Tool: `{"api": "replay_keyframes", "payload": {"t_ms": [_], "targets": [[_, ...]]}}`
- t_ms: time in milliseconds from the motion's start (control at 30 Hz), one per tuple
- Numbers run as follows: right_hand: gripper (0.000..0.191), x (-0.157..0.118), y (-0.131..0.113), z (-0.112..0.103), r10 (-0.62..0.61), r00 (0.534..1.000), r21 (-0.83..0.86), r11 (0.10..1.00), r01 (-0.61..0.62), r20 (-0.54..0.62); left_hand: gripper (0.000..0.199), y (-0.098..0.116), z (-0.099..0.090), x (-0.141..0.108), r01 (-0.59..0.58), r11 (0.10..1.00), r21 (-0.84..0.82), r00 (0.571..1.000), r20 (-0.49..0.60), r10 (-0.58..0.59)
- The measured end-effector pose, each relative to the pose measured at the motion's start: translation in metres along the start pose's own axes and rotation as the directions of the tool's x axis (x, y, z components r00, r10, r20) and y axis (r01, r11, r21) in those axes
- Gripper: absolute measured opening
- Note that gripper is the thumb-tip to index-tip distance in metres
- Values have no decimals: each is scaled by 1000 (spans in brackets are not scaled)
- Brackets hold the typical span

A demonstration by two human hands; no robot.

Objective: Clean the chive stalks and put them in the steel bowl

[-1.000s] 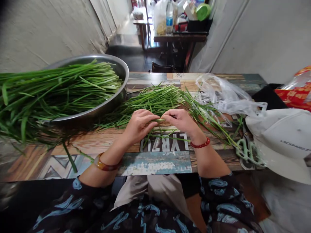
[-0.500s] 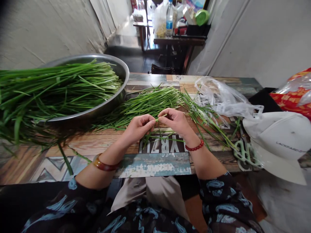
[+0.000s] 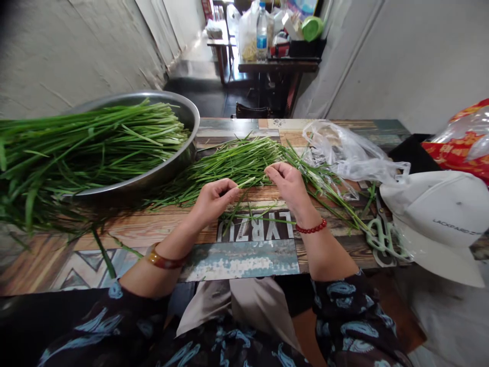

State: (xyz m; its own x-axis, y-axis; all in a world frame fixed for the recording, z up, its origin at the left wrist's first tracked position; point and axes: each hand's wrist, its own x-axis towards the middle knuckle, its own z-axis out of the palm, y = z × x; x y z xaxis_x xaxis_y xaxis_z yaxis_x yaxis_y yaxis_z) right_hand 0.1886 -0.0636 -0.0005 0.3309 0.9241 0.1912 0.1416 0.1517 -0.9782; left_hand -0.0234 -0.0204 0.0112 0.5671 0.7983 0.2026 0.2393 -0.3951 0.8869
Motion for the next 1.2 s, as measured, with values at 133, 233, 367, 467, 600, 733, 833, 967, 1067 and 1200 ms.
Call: {"api": "replay_keyframes", "payload": {"t_ms": [133,233,367,467,600,733,833,967,1067,1200], "targets": [[45,-2,-4,-7,-45,980,-161,984,77,194,27,2,0,0,50,995,-91,999,24,-48],[28,-5,-4,1,-96,974,-194,971,137,203,28,4,-1,-1,56,993,-102,997,50,-51],[15,-9,-8,14,-267,940,-298,898,323,214,27,6,-2,-2,39,997,-68,997,72,-34],[21,-10,-11,17,-331,920,-354,851,387,210,29,7,-1,-1,-5,1000,-5,994,105,5],[24,-8,-6,16,-245,962,-329,904,273,124,34,6,-1,0,-98,989,115,985,150,80],[30,-7,2,18,-158,986,-224,961,164,47,34,5,0,1,-128,979,161,986,128,107],[32,-7,6,22,-126,992,-116,985,126,7,32,5,0,1,-132,977,168,987,111,114],[34,-5,6,24,-69,997,13,998,69,-18,31,3,1,2,-146,976,160,986,106,130],[37,2,6,15,-32,989,105,993,47,-141,29,-2,0,3,-141,980,144,989,63,133],[40,12,9,-6,-98,951,-1,995,102,-292,23,-7,0,4,-25,999,-33,999,-32,24]]}}
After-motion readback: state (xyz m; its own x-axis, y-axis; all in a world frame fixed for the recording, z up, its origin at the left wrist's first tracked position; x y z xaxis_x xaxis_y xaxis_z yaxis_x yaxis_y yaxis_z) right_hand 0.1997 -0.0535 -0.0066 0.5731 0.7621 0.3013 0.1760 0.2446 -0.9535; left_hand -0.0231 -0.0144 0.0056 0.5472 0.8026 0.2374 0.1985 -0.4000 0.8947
